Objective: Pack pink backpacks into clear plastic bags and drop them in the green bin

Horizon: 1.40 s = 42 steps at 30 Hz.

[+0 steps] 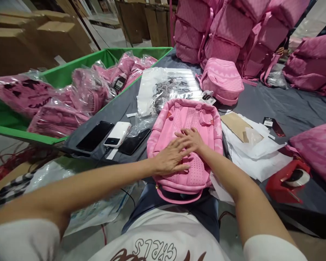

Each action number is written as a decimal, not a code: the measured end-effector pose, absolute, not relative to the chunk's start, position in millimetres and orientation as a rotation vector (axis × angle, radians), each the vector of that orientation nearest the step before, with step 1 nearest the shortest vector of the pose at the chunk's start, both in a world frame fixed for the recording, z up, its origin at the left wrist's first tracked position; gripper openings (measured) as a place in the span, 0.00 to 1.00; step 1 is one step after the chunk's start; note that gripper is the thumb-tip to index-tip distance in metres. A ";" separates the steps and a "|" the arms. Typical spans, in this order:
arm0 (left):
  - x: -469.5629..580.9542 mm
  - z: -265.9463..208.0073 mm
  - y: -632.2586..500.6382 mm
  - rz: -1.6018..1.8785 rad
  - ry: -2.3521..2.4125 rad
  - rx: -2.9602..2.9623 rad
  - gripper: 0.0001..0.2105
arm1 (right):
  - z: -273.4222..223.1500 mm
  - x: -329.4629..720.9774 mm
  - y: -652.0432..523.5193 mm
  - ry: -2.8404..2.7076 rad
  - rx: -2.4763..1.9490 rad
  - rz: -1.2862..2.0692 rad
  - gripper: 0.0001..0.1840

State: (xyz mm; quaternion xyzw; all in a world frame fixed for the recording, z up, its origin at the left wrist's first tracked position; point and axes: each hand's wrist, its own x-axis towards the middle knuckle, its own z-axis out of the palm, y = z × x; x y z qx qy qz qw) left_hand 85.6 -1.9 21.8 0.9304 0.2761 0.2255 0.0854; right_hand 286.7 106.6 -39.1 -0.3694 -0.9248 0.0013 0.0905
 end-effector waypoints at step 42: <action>95.3 -40.5 -14.8 0.151 1.359 2.505 0.30 | -2.8 273.6 -1.6 -2.942 0.058 0.029 0.12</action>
